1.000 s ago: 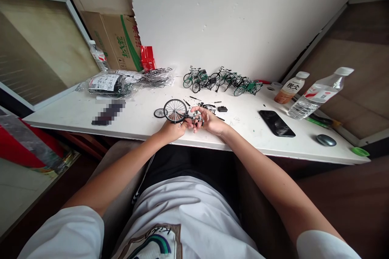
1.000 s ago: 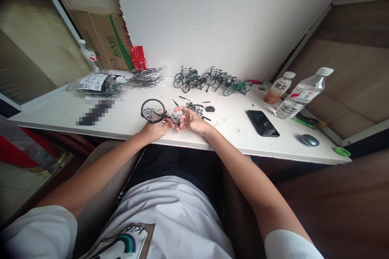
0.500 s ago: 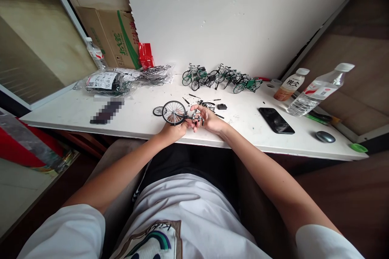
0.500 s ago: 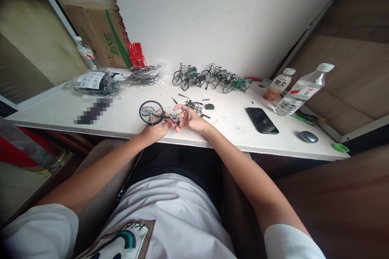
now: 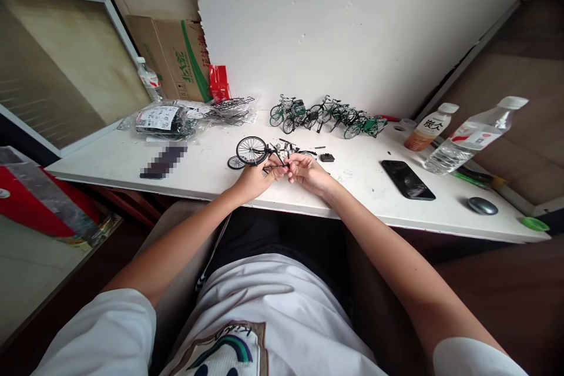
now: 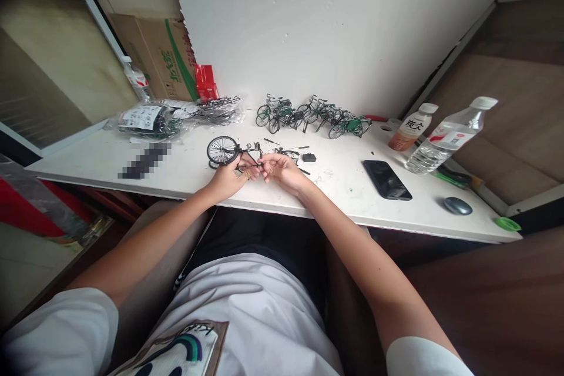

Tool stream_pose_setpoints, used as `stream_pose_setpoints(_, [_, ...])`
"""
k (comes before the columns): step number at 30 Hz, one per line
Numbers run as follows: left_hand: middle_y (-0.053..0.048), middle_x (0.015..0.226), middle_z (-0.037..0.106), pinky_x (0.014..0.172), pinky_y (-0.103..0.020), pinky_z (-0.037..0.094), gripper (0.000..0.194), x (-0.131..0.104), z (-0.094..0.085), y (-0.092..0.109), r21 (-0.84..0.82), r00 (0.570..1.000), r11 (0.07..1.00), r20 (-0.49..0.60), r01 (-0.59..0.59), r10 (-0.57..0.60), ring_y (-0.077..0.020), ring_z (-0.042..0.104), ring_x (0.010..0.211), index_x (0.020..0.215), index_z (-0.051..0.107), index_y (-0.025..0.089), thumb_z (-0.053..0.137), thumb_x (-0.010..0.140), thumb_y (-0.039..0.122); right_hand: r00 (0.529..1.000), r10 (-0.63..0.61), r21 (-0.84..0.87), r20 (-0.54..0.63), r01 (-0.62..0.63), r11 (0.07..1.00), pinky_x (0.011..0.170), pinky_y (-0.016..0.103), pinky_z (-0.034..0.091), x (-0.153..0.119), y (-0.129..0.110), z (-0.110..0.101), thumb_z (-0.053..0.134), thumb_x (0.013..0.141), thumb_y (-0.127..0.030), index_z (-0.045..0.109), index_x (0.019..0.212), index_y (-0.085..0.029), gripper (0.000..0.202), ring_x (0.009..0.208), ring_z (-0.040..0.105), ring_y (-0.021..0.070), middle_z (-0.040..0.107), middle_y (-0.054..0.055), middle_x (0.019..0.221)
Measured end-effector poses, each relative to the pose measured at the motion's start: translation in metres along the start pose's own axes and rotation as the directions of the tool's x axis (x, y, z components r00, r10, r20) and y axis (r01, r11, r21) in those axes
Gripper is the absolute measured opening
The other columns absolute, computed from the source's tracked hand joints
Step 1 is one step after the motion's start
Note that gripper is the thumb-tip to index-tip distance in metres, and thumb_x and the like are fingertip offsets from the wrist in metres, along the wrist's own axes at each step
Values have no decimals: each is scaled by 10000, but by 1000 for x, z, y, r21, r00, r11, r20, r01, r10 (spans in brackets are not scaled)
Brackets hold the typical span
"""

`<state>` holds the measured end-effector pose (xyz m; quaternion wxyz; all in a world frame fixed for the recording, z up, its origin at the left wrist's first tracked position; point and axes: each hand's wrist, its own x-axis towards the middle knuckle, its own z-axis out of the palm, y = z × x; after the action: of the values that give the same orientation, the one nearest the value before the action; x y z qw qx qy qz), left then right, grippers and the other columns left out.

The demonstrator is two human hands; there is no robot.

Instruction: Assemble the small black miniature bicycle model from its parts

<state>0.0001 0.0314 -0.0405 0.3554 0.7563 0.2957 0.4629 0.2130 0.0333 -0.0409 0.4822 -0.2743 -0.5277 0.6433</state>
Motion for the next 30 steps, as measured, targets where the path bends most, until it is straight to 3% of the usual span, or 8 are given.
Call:
stream_pose_setpoints(3, [-94, 1060, 803, 965, -372, 601, 486, 1, 1, -2, -27, 999, 998, -4, 50, -50, -220, 781, 942, 1252, 652, 181, 871, 874, 395, 998, -4, 43, -62, 7, 999, 580, 252, 474, 1, -2, -2, 963, 688, -288, 771, 982, -202, 361, 629, 571, 110, 674, -18, 771])
stream_pose_setpoints(6, [-129, 1160, 792, 948, -372, 609, 609, 3, 1, -8, -121, 994, 987, -13, 103, -105, -231, 790, 994, 1324, 611, 177, 908, 825, 363, 994, 1, 94, -112, 10, 996, 572, 245, 454, 2, -4, -3, 951, 696, -269, 761, 976, -205, 344, 660, 554, 112, 666, -9, 808])
stream_pose_setpoints(10, [-163, 1290, 752, 940, -359, 607, 573, 4, -2, -16, -201, 991, 971, -22, 126, -133, -212, 795, 975, 1279, 627, 170, 901, 801, 328, 993, -2, 136, -122, 19, 991, 553, 226, 428, 3, -5, -2, 971, 706, -296, 716, 933, -213, 352, 669, 517, 102, 625, -13, 838])
stream_pose_setpoints(16, [-164, 999, 813, 907, -438, 589, 276, 7, -11, -23, -376, 966, 899, 207, 224, -155, -316, 801, 907, 972, 739, 125, 718, 772, 314, 994, -9, 140, -109, 24, 990, 538, 218, 411, 2, -6, 1, 986, 698, -306, 666, 904, -227, 389, 667, 487, 113, 580, -23, 788])
stream_pose_setpoints(20, [-171, 885, 798, 755, -437, 575, 497, 10, -12, -31, -485, 962, 836, 207, 257, -175, -341, 784, 809, 945, 754, 125, 556, 818, 562, 999, -20, 161, -48, 28, 987, 554, 212, 412, 1, -4, 1, 981, 724, -302, 577, 807, -225, 419, 680, 505, 116, 565, -25, 772])
stream_pose_setpoints(22, [-162, 863, 790, 723, -420, 579, 567, 9, -11, -33, -469, 964, 848, 210, 248, -166, -321, 774, 792, 975, 759, 136, 521, 856, 636, 999, -37, 171, -30, 42, 984, 558, 212, 405, 0, -4, 2, 973, 744, -304, 527, 770, -227, 453, 681, 514, 119, 542, -30, 745])
stream_pose_setpoints(26, [-111, 831, 775, 755, -371, 597, 444, 5, -9, -27, -338, 956, 913, 256, 227, -142, -262, 757, 803, 1005, 766, 155, 675, 892, 575, 1000, -16, 127, 8, 15, 992, 551, 215, 372, 0, -2, 2, 931, 805, -318, 527, 770, -222, 417, 624, 487, 105, 530, -35, 704])
stream_pose_setpoints(30, [-80, 804, 759, 771, -351, 581, 465, 4, -7, -13, -300, 957, 921, 224, 248, -185, -245, 727, 817, 934, 770, 150, 764, 865, 610, 1000, 5, 94, 10, -6, 996, 504, 212, 290, 1, 1, 0, 935, 792, -356, 530, 751, -218, 430, 580, 450, 101, 504, -42, 648])
